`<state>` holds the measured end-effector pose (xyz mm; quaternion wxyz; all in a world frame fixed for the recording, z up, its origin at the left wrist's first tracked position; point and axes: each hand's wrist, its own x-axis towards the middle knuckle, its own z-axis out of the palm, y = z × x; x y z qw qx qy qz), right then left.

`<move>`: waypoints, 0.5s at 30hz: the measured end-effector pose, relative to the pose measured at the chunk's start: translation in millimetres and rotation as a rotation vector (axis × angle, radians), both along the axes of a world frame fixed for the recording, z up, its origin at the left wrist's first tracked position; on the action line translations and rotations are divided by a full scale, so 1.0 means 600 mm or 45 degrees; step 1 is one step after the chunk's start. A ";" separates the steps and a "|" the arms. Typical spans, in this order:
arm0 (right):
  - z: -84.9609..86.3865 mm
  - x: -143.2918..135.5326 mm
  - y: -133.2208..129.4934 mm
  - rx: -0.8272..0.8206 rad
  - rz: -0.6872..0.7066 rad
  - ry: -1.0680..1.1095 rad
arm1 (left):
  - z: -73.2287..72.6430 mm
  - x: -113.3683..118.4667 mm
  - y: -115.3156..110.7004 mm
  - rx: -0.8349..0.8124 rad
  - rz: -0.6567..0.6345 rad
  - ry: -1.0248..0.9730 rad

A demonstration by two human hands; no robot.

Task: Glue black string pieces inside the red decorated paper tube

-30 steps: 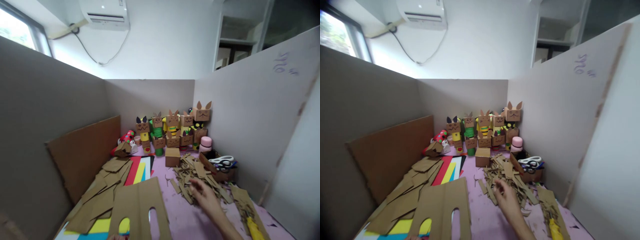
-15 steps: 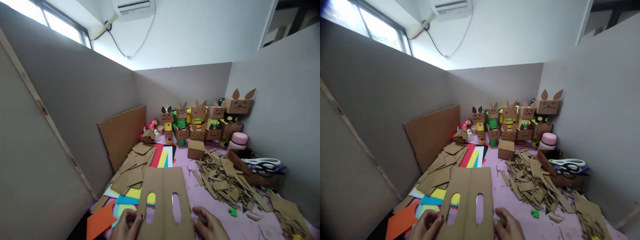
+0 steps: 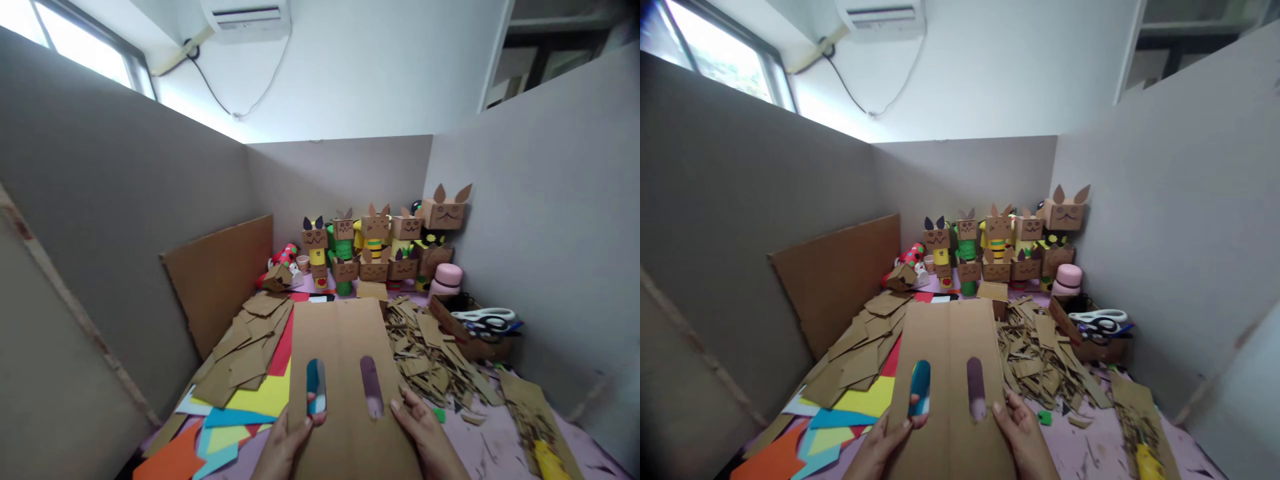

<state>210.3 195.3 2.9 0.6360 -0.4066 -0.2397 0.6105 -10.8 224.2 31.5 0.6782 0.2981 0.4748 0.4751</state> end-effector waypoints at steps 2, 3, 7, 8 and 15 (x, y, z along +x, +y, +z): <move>0.006 0.009 0.002 0.013 0.018 0.115 | 0.012 0.020 0.018 -0.023 -0.055 0.009; 0.007 0.013 0.004 0.034 0.036 0.163 | 0.018 0.031 0.026 -0.028 -0.082 -0.006; 0.006 0.026 0.007 0.107 0.018 0.248 | 0.030 0.062 0.044 -0.064 -0.181 -0.160; 0.005 0.027 0.007 0.118 0.014 0.261 | 0.027 0.066 0.046 -0.084 -0.188 -0.207; 0.001 0.021 0.015 0.203 0.091 0.119 | -0.026 0.050 0.060 -0.062 -0.267 -0.234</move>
